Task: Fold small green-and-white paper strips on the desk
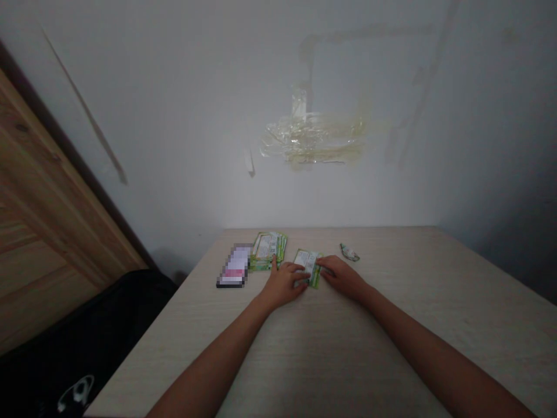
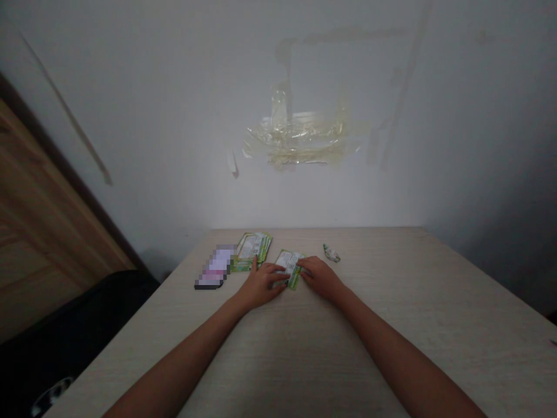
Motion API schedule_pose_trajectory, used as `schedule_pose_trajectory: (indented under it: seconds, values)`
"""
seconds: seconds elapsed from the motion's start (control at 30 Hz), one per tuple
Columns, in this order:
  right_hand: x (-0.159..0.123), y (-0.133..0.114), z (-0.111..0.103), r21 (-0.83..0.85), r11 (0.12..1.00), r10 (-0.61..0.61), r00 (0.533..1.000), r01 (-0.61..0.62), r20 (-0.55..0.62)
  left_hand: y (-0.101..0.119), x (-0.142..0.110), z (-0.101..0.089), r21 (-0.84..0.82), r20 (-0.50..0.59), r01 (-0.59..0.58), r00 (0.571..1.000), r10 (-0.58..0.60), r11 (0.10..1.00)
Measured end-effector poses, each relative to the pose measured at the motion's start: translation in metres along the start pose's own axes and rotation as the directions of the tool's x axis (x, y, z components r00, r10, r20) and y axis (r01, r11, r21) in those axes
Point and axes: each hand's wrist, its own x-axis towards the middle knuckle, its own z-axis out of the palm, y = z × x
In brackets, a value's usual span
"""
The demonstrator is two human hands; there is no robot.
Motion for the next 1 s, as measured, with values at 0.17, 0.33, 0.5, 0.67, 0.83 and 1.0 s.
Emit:
schedule_pose_trajectory:
  seconds: [0.17,0.33,0.5,0.67,0.83,1.0]
  values:
    - [0.000,-0.001,0.000,0.013,1.000,0.006,1.000,-0.007,0.013,-0.001,0.000,-0.002,-0.063,0.039,-0.043,0.998,0.046,0.997]
    - [-0.002,-0.001,-0.001,0.030,0.999,0.041,0.999,-0.041,0.029,-0.008,0.002,0.003,-0.083,0.042,-0.055,0.997,0.059,0.995]
    - [-0.004,0.005,0.002,0.063,0.997,0.037,0.999,-0.039,0.031,-0.013,0.002,0.005,-0.070,0.052,-0.038,0.998,0.041,0.997]
    - [-0.004,0.007,0.003,0.120,0.993,0.008,1.000,-0.010,0.013,-0.013,0.002,0.003,-0.096,0.041,-0.026,0.999,0.030,0.995]
    - [0.002,0.003,-0.005,0.237,0.971,0.023,1.000,-0.026,0.018,-0.010,0.004,0.002,-0.087,-0.001,0.013,1.000,-0.013,0.996]
    - [0.003,-0.001,-0.010,0.259,0.965,0.023,0.999,-0.033,0.043,-0.008,0.004,0.001,-0.071,-0.036,0.041,0.998,-0.044,0.997]
